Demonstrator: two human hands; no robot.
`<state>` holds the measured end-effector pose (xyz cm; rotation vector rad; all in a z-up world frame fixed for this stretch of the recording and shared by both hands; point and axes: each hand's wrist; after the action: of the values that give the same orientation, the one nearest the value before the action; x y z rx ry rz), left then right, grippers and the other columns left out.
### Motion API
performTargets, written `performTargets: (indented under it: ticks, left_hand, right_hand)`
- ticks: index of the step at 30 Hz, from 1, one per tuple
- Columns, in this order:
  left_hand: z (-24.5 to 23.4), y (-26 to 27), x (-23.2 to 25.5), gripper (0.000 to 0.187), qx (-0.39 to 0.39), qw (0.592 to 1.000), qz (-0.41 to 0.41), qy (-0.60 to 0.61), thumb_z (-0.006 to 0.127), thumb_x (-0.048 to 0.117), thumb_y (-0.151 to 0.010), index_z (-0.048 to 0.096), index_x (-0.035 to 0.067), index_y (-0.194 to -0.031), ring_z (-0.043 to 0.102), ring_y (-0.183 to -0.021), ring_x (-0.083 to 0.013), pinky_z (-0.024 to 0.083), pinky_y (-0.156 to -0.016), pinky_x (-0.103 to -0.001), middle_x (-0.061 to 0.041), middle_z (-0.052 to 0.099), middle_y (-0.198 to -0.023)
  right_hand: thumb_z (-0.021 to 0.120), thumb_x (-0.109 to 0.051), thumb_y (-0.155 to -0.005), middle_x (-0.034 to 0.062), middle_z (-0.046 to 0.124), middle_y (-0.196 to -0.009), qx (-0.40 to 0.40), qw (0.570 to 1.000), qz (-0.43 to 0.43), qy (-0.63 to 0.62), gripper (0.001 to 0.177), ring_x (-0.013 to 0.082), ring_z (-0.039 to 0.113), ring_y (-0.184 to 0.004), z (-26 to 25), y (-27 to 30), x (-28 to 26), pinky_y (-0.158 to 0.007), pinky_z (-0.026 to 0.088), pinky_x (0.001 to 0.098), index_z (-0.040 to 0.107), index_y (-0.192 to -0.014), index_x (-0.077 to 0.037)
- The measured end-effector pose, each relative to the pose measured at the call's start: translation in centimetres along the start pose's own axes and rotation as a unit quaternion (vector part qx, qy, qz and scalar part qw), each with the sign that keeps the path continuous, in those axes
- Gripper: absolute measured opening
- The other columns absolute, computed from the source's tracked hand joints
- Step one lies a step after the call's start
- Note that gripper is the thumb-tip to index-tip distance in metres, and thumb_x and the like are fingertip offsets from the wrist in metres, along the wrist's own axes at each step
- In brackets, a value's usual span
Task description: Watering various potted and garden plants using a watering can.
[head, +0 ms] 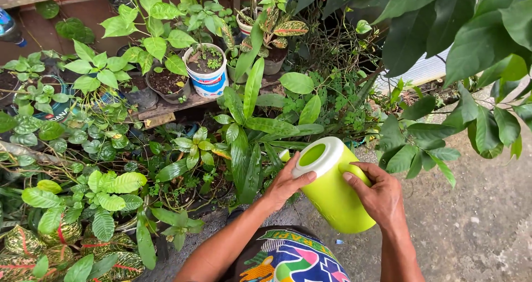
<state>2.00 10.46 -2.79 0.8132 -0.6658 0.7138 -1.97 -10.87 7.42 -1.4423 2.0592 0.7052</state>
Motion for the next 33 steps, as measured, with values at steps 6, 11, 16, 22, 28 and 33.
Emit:
performTargets:
  ticks: [6, 11, 16, 22, 28, 33]
  left_hand:
    - [0.1, -0.7, -0.2, 0.125, 0.006, 0.999, 0.03, -0.026, 0.082, 0.045, -0.065, 0.008, 0.011, -0.16, 0.034, -0.149, -0.028, 0.029, -0.122, -0.047, -0.016, 0.02, -0.167]
    - [1.6, 0.0, 0.5, 0.125, 0.015, 0.991, 0.052, -0.12, 0.079, 0.053, -0.065, 0.01, 0.009, -0.16, 0.023, -0.153, -0.0267, 0.022, -0.123, -0.044, -0.014, 0.011, -0.169]
    - [3.2, 0.1, 0.3, 0.128, 0.032, 0.966, 0.109, -0.231, 0.074, 0.065, -0.062, 0.018, 0.004, -0.159, 0.024, -0.152, -0.0241, 0.019, -0.123, -0.037, -0.013, 0.019, -0.165]
    - [5.9, 1.6, 1.6, 0.103, 0.021, 0.93, 0.171, -0.324, 0.069, 0.067, -0.067, 0.04, 0.013, -0.149, 0.043, -0.137, -0.0263, 0.036, -0.113, -0.039, -0.014, 0.04, -0.145]
    - [7.1, 1.8, 0.9, 0.129, 0.026, 0.931, 0.113, -0.347, 0.066, 0.072, -0.064, 0.011, 0.006, -0.16, 0.026, -0.15, -0.0248, 0.026, -0.119, -0.041, -0.01, 0.017, -0.163]
    - [6.5, 1.6, 0.3, 0.129, 0.032, 0.935, 0.104, -0.338, 0.068, 0.069, -0.065, 0.008, 0.006, -0.161, 0.017, -0.154, -0.023, 0.018, -0.122, -0.039, -0.01, 0.01, -0.165]
  right_hand:
    - [0.079, -0.029, -0.082, 0.0023, 0.079, -0.097, 0.008, 0.998, -0.022, -0.066, 0.034, 0.01, 0.067, -0.082, 0.0, 0.2, 0.9, -0.069, 0.054, 0.0276, 0.079, -0.111, -0.012]
    - [0.081, -0.028, -0.081, 0.003, 0.079, -0.102, 0.038, 0.994, -0.028, -0.098, 0.033, 0.0101, 0.068, -0.089, -0.4, 1.0, 3.4, -0.075, 0.055, 0.0269, 0.079, -0.11, -0.011]
    - [0.082, -0.024, -0.08, 0.0052, 0.078, -0.107, 0.07, 0.982, -0.028, -0.175, 0.033, 0.0096, 0.066, -0.093, -0.6, 2.2, 5.9, -0.079, 0.054, 0.0252, 0.078, -0.109, -0.009]
    - [0.08, -0.015, -0.082, 0.011, 0.078, -0.107, 0.092, 0.96, -0.043, -0.261, 0.032, 0.0119, 0.069, -0.088, -1.2, 3.3, 8.1, -0.074, 0.059, 0.0259, 0.076, -0.111, -0.004]
    - [0.08, -0.015, -0.082, 0.0113, 0.078, -0.102, 0.094, 0.954, -0.07, -0.277, 0.031, 0.0117, 0.068, -0.084, -1.9, 3.6, 9.6, -0.069, 0.057, 0.026, 0.076, -0.11, -0.003]
    - [0.08, -0.017, -0.082, 0.0113, 0.078, -0.103, 0.08, 0.958, -0.066, -0.266, 0.031, 0.0123, 0.069, -0.084, -2.0, 3.5, 9.1, -0.069, 0.058, 0.0256, 0.076, -0.11, -0.003]
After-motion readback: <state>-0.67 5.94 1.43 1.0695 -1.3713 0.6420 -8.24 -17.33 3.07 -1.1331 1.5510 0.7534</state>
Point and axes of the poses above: each hand's wrist, its own y-axis away from the middle knuckle, its own z-axis out of the palm, x = y × z
